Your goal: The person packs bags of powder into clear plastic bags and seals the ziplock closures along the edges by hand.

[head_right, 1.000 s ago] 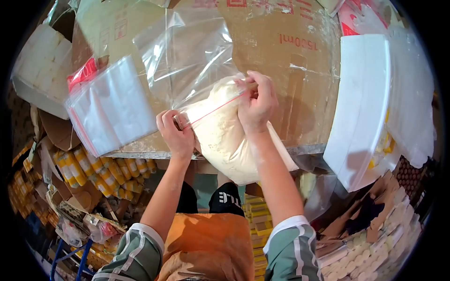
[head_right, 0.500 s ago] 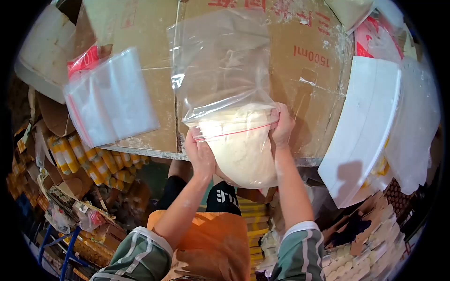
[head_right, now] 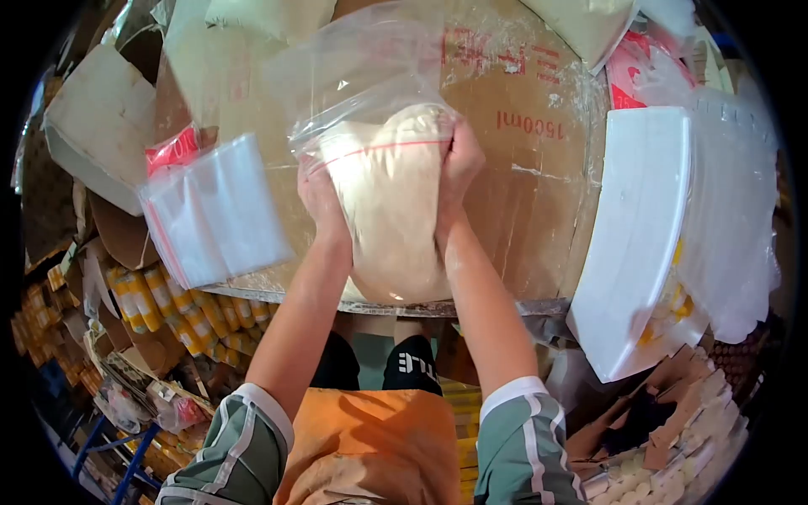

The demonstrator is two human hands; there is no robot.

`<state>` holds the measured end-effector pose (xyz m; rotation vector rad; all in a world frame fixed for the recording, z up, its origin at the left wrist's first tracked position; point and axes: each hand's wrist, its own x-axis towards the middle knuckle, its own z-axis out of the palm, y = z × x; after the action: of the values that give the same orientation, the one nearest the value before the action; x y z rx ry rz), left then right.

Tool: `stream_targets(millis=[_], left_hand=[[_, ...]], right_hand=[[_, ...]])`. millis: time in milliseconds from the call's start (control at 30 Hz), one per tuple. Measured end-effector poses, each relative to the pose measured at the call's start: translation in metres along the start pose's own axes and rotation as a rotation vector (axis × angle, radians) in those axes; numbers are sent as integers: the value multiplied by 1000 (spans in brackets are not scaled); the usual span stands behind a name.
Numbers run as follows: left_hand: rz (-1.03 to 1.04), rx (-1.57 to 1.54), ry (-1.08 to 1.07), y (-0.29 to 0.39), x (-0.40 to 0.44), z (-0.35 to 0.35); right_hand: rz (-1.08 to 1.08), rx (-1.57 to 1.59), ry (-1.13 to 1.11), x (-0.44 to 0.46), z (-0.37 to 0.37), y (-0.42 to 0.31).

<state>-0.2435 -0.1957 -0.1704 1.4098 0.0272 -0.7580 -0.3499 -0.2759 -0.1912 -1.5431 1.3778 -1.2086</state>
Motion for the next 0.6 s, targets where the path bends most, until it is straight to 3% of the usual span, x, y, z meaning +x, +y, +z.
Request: stream_targets(millis=[67,133,167,200,267,333,400,433,467,533,600], left_hand=[[-87,-127,-3,-9,31,-7],[-110,54,-383,-16,52,-22],[122,331,-498,-16,60,-34],[108,327,-496,-21,65,-41],[646,709,-604,-11,65,-41],[607,762,-546,-16,48,-36],[210,93,-375,-35,34,-22],[201,84,-370,-39,32,-19],[121,-53,-349,-43,30,-17],[-28,-324,-301,-47,30,-11],[-121,-375,-284,-45,25,-13]], right_hand=[[10,-108,-90,9,-1,20],[-80,-90,-121,13,-12,48],[-166,-76,-157,14,-19,58],[-160,-88,-163,13,-29,67],[-273,-248,-241,9,-41,75],[-275,-266,-226,5,-33,78],[234,341,-111,0,-14,53],[302,530,-203,0,-12,45],[301,519,-210,-3,-11,43],[591,758,-244,-6,-7,43],[672,805,-258,-13,-15,45]])
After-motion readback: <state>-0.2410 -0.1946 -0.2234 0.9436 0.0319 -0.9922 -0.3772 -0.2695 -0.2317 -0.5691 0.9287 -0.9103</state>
